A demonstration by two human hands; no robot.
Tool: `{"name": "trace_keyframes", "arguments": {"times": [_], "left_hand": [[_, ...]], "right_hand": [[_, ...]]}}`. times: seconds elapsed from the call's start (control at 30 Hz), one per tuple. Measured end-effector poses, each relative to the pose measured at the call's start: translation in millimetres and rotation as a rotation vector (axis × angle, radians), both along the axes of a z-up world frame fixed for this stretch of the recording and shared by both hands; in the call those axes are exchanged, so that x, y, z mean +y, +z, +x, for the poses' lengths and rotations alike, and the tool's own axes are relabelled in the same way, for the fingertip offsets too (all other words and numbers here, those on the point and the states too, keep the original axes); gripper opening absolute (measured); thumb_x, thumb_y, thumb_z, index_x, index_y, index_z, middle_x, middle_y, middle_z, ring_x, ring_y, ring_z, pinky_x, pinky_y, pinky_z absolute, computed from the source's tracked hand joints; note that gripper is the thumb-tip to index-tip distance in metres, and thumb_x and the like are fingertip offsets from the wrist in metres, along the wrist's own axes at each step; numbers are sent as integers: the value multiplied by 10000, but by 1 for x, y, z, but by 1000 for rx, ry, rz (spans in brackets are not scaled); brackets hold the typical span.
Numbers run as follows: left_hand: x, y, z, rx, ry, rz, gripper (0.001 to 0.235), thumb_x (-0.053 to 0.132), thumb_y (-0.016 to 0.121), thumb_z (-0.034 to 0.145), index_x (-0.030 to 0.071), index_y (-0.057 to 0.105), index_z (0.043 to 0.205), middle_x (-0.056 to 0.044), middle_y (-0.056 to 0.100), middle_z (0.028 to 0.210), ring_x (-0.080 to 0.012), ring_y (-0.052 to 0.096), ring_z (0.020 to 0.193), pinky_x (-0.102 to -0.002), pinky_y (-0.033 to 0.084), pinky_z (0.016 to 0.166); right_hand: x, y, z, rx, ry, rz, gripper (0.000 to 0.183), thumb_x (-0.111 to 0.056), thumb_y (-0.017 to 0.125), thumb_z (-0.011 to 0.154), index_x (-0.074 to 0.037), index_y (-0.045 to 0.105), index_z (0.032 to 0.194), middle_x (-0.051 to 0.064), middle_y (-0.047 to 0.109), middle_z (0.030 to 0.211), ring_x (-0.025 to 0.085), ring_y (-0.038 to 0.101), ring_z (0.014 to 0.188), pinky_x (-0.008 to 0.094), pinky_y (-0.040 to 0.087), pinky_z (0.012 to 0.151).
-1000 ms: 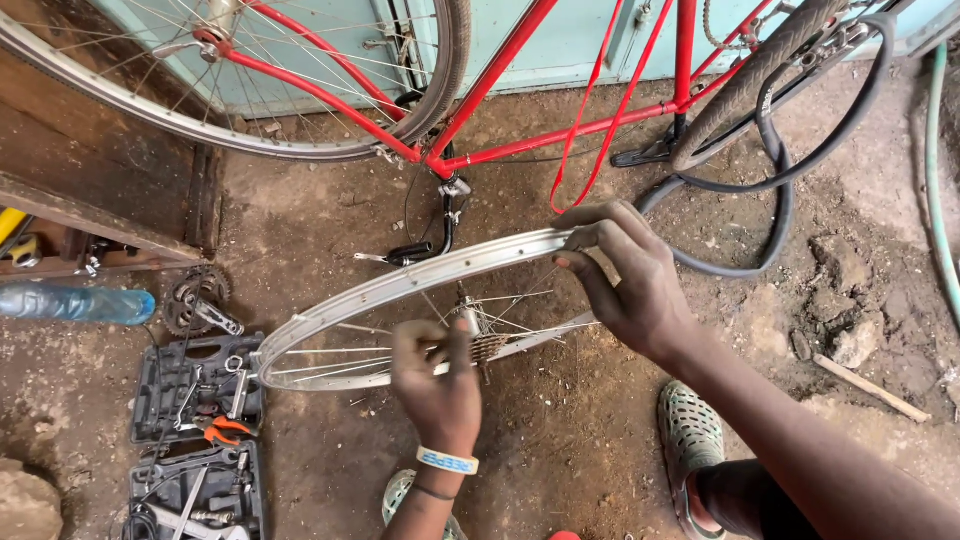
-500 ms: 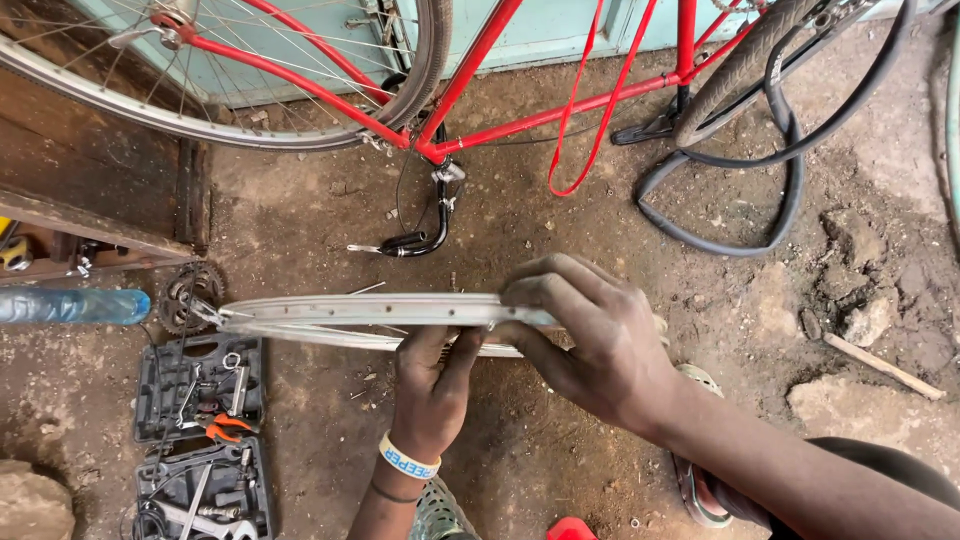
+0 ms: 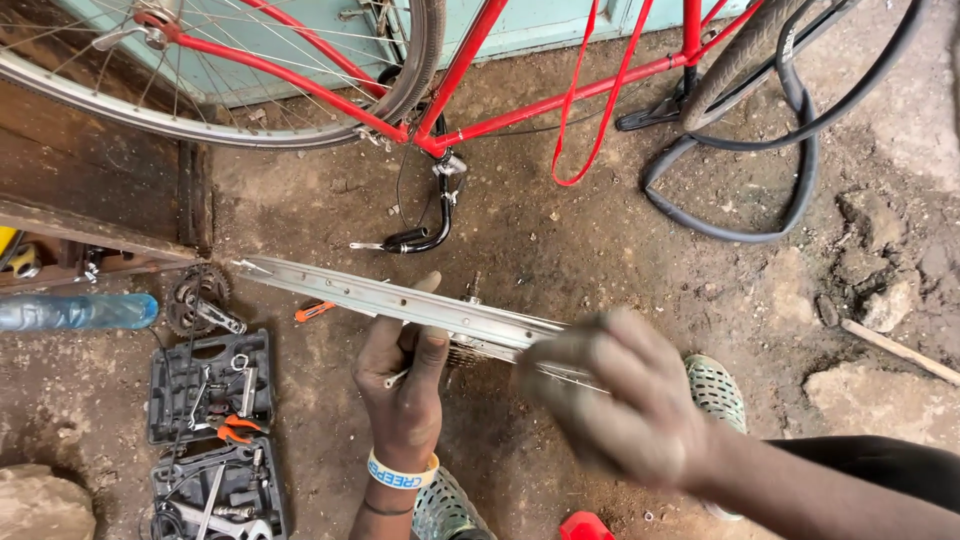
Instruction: The person is repairing a bicycle wheel by inserting and tightening spokes into the rim and hub. They use their hands to thread the spokes through the rim holes and secure them to the hub, occasionally rotating the wheel to access different sections. A red bicycle frame and a toolbox are visible in the background.
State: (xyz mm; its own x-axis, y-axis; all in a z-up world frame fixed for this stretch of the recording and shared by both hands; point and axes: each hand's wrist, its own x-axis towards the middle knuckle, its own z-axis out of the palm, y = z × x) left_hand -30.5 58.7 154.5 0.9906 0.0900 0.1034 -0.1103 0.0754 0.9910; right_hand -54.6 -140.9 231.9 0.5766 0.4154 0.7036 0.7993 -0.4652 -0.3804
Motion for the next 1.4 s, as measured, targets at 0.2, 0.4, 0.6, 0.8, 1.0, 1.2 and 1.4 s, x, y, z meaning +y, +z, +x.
{"name": "trace_keyframes", "arguments": {"times": [0.2, 0.4, 0.6, 0.8, 1.0, 1.2, 1.4], "left_hand": [[-1, -1, -4, 16, 20, -3, 512, 319, 696, 922, 0, 676, 1322, 88, 251, 717, -59, 236, 642, -230, 144, 594], [1, -2, -4, -4, 66, 51, 528, 334, 685, 927, -35, 682, 1304, 63, 461, 774, -57, 382, 719, -193, 263, 690], [-7, 8, -9, -208, 82, 389, 514, 352, 599, 956, -58, 664, 1259, -147, 737, 1161, -179, 692, 981, -280, 537, 875], [-15, -1, -10, -183, 125, 325, 629, 381, 554, 970, -105, 543, 1369, -226, 673, 1337, -225, 666, 1161, -301, 518, 991], [-15, 0, -14, -160, 159, 379, 596, 348, 597, 948, -68, 577, 1375, -151, 744, 1206, -131, 664, 957, -234, 519, 841], [-15, 17, -6, -313, 204, 678, 624, 430, 496, 955, -90, 644, 1265, -257, 562, 1422, -294, 593, 1242, -384, 455, 1097], [-24, 13, -9, -178, 253, 337, 715, 495, 514, 951, -133, 604, 1281, -108, 433, 952, -204, 336, 998, -330, 289, 922]], "right_hand": [[35, -116, -25, 456, 160, 105, 120, 29, 439, 977, -11, 513, 892, 120, 575, 822, 231, 544, 590, 319, 448, 475], [43, -291, -26, 1179, -137, -479, 499, -254, 351, 1100, -105, 232, 1562, 83, 579, 832, 126, 477, 545, 255, 435, 407], [68, -277, -21, 968, -326, 36, 292, 62, 520, 883, -48, 431, 1138, 129, 517, 1065, 197, 505, 713, 279, 465, 561], [76, -295, -12, 740, -428, 125, 183, -261, 479, 928, -112, 518, 1027, 89, 516, 1020, 273, 463, 963, 442, 395, 874], [80, -332, -23, 645, -431, 16, 553, -65, 694, 841, -15, 466, 1342, 213, 492, 1341, 439, 460, 1293, 576, 378, 1142], [83, -337, -12, 683, -462, 24, 271, -147, 584, 905, -57, 497, 1146, 181, 517, 1185, 393, 496, 1136, 573, 430, 1036], [81, -386, -18, 632, -450, -82, 592, -257, 601, 948, -7, 408, 1448, 232, 515, 1414, 423, 430, 1400, 600, 298, 1191]]}}
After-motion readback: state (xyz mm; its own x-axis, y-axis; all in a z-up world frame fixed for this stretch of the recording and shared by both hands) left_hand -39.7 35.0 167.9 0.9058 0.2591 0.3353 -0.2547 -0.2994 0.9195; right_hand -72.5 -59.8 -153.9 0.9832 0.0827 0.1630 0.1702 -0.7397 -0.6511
